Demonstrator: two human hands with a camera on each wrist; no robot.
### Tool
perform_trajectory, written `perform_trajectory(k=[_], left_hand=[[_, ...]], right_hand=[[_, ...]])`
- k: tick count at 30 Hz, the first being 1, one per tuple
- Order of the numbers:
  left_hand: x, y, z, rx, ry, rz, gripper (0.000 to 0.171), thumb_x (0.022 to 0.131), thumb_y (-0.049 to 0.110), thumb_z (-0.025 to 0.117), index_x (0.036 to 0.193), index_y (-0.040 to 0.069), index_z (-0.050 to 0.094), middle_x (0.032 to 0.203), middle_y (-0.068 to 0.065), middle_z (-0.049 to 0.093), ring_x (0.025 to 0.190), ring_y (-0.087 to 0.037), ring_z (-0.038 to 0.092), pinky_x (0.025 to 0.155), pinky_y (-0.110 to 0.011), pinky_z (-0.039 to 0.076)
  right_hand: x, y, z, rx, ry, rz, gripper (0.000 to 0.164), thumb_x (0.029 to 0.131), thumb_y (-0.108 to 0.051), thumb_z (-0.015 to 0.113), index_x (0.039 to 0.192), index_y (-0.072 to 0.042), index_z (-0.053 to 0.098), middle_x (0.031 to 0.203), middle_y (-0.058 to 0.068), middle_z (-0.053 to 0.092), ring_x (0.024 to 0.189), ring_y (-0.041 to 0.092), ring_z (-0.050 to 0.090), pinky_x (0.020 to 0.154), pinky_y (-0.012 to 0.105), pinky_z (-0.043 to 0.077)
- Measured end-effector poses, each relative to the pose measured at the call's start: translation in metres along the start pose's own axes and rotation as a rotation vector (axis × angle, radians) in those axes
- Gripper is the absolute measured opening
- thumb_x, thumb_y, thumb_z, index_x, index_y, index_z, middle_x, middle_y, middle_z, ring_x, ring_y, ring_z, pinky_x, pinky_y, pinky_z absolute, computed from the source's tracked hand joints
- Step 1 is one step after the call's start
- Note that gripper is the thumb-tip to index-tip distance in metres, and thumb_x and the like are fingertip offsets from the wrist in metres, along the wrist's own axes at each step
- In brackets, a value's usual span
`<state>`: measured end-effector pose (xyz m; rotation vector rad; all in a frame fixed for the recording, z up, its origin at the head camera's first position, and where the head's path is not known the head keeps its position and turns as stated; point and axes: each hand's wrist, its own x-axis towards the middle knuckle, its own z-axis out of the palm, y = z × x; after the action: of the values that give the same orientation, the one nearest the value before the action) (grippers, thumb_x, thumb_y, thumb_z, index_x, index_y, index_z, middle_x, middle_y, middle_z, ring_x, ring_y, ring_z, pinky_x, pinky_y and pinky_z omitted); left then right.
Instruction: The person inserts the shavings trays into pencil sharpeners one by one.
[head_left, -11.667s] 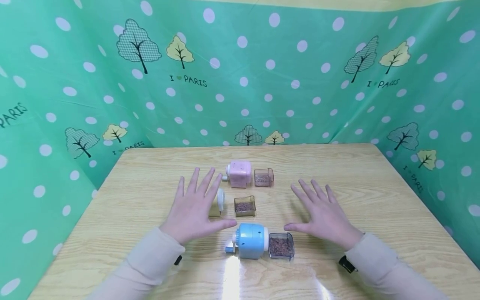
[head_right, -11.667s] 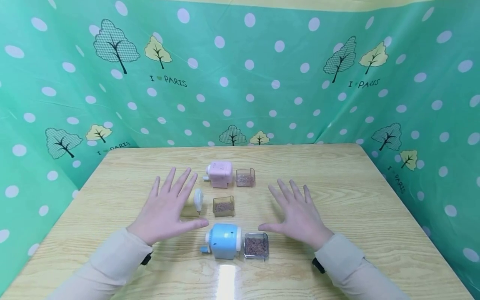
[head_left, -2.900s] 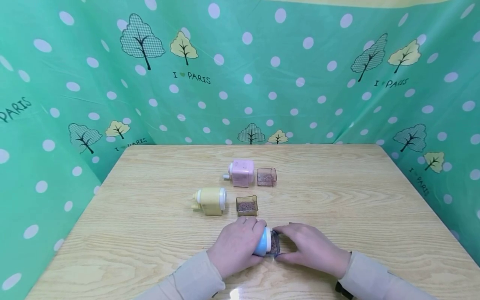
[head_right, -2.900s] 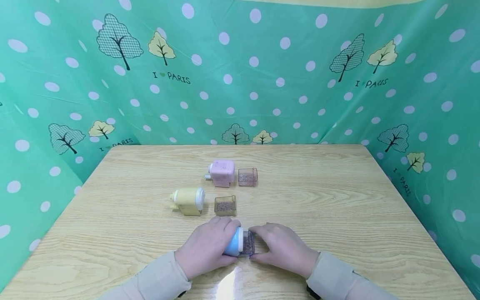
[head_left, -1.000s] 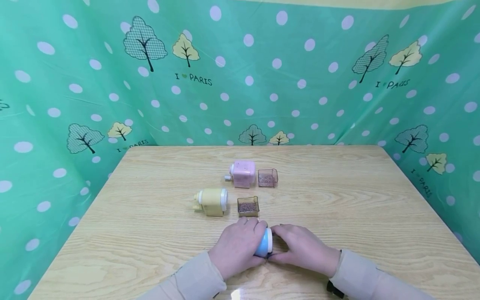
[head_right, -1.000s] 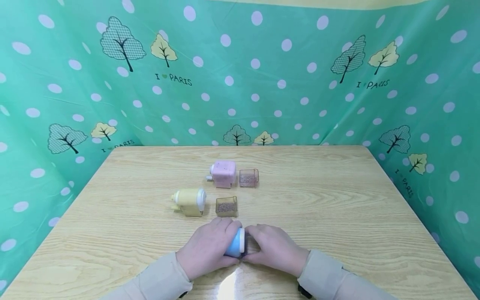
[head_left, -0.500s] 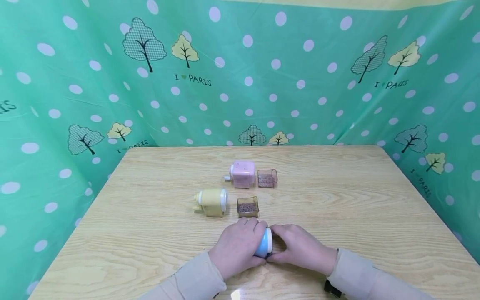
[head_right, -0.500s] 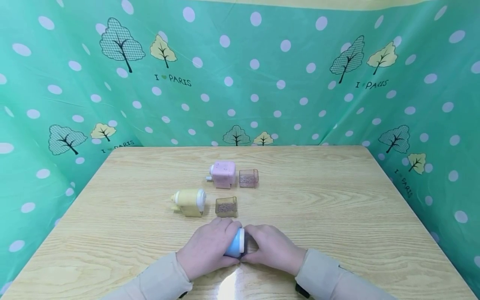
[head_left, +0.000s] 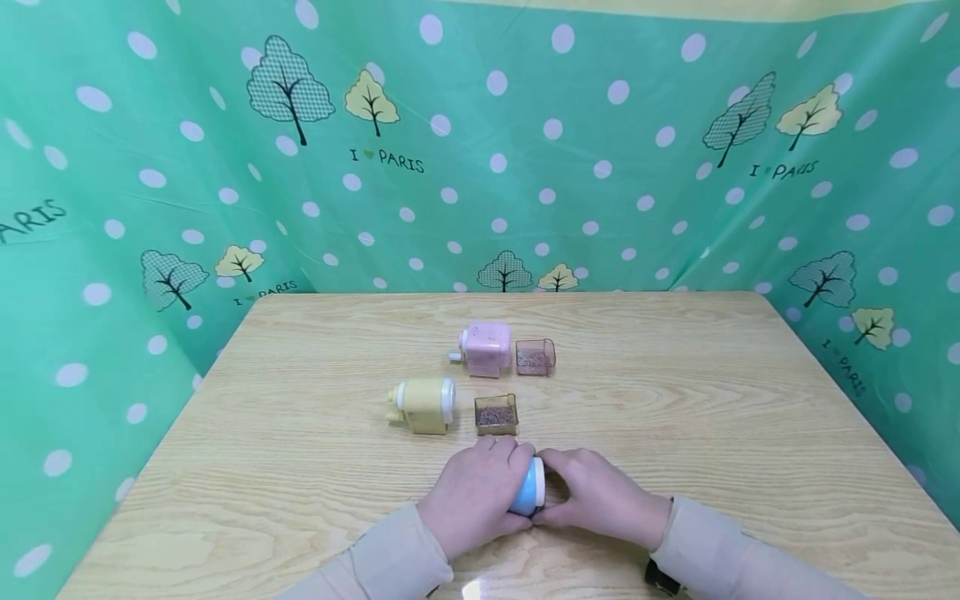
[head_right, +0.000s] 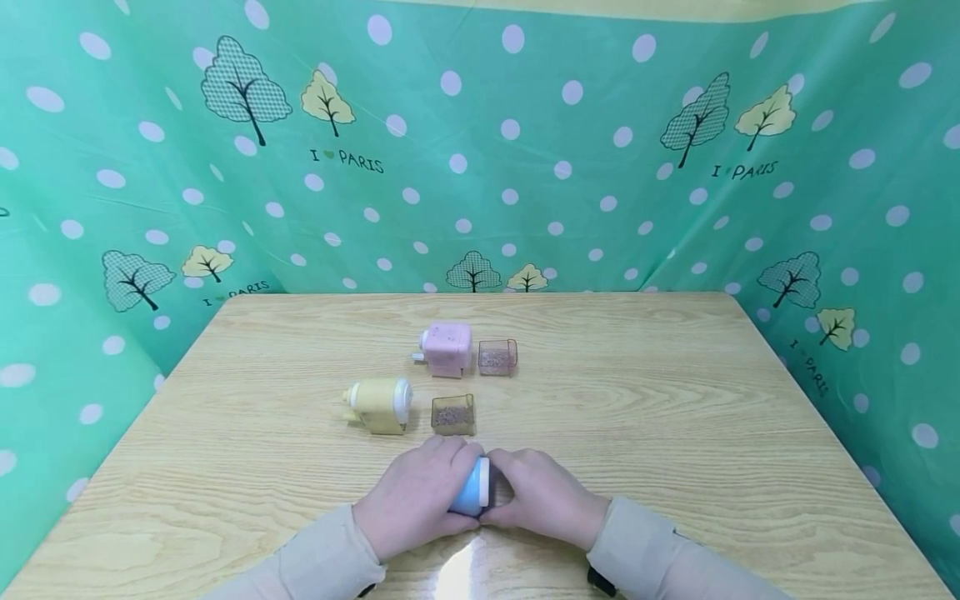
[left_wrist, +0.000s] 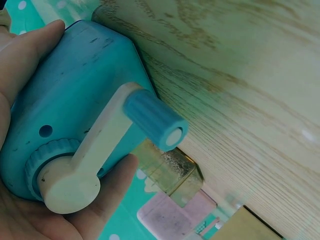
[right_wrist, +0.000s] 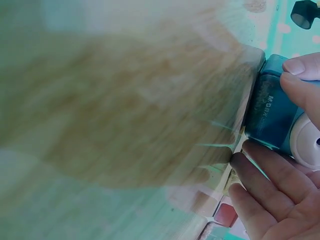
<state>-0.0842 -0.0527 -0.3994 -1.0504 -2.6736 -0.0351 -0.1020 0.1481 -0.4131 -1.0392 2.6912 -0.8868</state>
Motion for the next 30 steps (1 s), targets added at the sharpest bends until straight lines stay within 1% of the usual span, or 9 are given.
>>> perform_trajectory(k=[19, 25, 30], left_hand=[[-0.0008, 0.0003, -0.0028, 0.007, 0.006, 0.0, 0.072, 0.064, 0.06, 0.081, 0.109, 0.008, 0.061, 0.094, -0.002, 0.064, 0.076, -0.015, 0.057, 0.061, -0.023, 0.055], [-0.0008, -0.0002, -0.001, 0.004, 0.0, -0.003, 0.075, 0.063, 0.062, 0.08, 0.111, 0.008, 0.061, 0.095, -0.003, 0.065, 0.077, -0.016, 0.058, 0.061, -0.024, 0.056], [-0.0003, -0.0006, -0.0019, -0.007, -0.005, -0.001, 0.075, 0.064, 0.061, 0.08, 0.112, 0.007, 0.061, 0.097, -0.003, 0.065, 0.078, -0.015, 0.058, 0.063, -0.024, 0.056]], right_hand=[[0.0025, -0.0022, -0.0007, 0.021, 0.001, -0.012, 0.056, 0.073, -0.04, 0.083, 0.111, -0.001, 0.067, 0.101, 0.007, 0.076, 0.09, 0.013, 0.07, 0.084, 0.036, 0.06], [0.0041, -0.0027, -0.0001, 0.022, 0.0, -0.001, 0.056, 0.072, -0.039, 0.084, 0.109, -0.001, 0.068, 0.097, 0.005, 0.075, 0.086, 0.01, 0.069, 0.081, 0.034, 0.06], [0.0045, -0.0022, -0.0013, 0.024, -0.012, 0.005, 0.054, 0.072, -0.039, 0.083, 0.108, -0.003, 0.067, 0.096, 0.003, 0.075, 0.085, 0.008, 0.067, 0.079, 0.033, 0.06]])
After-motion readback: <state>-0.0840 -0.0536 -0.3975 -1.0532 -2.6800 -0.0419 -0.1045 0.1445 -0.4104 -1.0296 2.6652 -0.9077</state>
